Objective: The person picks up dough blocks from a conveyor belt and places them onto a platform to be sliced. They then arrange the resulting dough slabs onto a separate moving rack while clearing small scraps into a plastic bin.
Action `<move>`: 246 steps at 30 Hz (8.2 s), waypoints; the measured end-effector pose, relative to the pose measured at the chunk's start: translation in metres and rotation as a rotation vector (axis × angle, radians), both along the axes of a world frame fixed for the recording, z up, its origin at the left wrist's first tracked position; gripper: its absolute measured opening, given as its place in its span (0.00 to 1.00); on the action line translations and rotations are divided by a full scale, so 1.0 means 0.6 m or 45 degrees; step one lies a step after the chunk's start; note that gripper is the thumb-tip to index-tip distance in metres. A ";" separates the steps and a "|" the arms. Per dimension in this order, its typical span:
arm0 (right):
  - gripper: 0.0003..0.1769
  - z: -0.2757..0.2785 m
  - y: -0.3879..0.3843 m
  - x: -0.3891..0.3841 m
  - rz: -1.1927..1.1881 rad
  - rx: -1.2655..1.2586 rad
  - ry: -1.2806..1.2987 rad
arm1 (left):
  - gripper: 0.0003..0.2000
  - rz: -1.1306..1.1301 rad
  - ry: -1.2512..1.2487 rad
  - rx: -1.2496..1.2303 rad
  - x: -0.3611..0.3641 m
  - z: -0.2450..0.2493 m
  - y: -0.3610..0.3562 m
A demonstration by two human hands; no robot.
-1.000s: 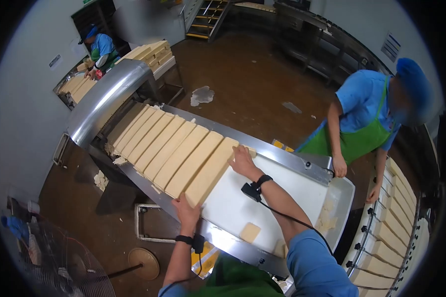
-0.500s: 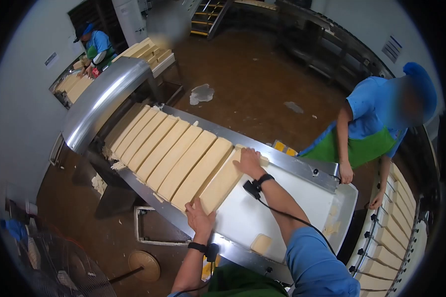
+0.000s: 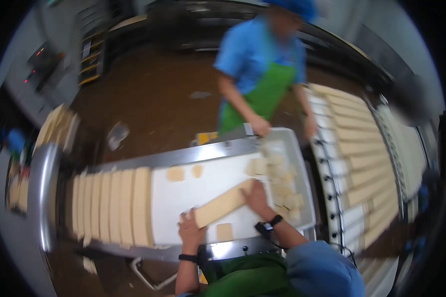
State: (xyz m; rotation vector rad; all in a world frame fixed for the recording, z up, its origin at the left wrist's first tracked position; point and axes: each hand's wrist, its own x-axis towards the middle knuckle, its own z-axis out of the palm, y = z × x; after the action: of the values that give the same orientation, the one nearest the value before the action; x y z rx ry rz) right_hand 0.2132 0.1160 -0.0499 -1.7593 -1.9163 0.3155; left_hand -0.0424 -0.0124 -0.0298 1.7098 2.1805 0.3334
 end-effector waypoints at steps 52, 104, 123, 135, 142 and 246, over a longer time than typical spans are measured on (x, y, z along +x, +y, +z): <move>0.45 0.175 -0.394 0.677 -0.464 -0.267 -0.024 | 0.29 -0.925 -1.018 -0.053 0.891 0.124 -0.028; 0.32 0.049 0.143 -0.141 0.591 -0.297 -0.060 | 0.41 0.394 -0.210 0.063 -0.070 0.024 -0.062; 0.38 0.128 -0.195 0.202 -0.498 0.329 0.269 | 0.29 -0.180 -0.275 0.620 0.219 0.075 -0.035; 0.24 0.199 -0.451 0.758 -1.207 0.509 0.229 | 0.34 -1.227 -0.581 0.133 0.678 0.271 -0.137; 0.28 0.169 -0.441 0.879 -1.107 -0.384 -0.395 | 0.30 -1.295 -0.805 -0.057 0.788 0.247 -0.145; 0.06 0.184 -0.488 0.630 -0.435 0.196 -0.645 | 0.05 -0.763 -0.281 0.326 0.377 0.096 -0.054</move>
State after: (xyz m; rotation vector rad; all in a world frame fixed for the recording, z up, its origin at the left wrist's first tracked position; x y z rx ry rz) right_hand 0.5911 -0.1766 0.0607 -2.1553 -1.8399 -0.4275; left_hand 0.1838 -0.0448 0.0279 2.2375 1.4302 0.6160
